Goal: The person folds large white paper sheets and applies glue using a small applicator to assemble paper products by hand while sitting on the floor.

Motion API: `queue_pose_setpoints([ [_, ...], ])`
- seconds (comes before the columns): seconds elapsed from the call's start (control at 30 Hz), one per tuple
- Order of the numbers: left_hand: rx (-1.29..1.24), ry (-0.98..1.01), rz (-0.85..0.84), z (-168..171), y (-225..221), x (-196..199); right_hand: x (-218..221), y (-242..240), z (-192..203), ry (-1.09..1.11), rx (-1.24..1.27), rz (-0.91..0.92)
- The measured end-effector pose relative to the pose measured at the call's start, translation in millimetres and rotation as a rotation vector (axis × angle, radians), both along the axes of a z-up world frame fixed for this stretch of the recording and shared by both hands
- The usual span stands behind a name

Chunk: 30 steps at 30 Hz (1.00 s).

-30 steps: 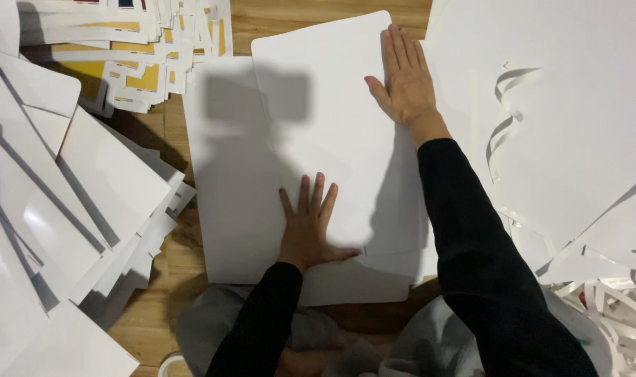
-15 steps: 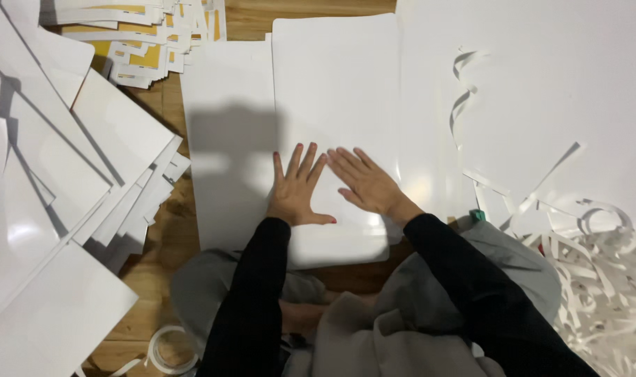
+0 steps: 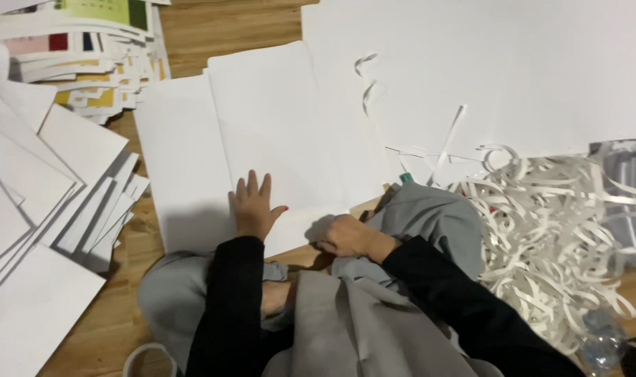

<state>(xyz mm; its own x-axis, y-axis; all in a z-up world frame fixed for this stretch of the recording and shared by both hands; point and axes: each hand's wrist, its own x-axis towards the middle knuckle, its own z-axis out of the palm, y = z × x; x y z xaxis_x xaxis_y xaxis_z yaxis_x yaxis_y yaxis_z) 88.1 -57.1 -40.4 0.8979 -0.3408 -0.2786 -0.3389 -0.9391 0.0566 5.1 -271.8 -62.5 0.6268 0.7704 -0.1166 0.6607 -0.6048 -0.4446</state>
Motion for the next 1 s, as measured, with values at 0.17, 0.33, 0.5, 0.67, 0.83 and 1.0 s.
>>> queue_pose_setpoints([
  [0.17, -0.112, -0.277, 0.054, -24, 15, -19, 50, -82, -4, -0.117, -0.413, -0.964],
  [0.33, -0.152, -0.030, 0.287, -13, 20, -21, 55, -179, -77, 0.009, -0.756, -1.156],
  [0.5, -0.178, 0.022, 0.333, 2, 22, -36, 57, -165, -80, 0.084, -0.799, -1.097],
  [0.67, -0.182, 0.080, 0.287, 21, 21, -33, 43, -124, 30, 0.025, -0.484, -1.285],
  [0.83, -0.192, -0.066, 0.117, 24, 9, -17, 34, -89, 71, 0.095, -0.133, -1.337],
  [1.0, -0.025, -0.112, -0.097, 5, 4, 5, 50, -40, 78, 0.044, 0.083, -1.133],
])
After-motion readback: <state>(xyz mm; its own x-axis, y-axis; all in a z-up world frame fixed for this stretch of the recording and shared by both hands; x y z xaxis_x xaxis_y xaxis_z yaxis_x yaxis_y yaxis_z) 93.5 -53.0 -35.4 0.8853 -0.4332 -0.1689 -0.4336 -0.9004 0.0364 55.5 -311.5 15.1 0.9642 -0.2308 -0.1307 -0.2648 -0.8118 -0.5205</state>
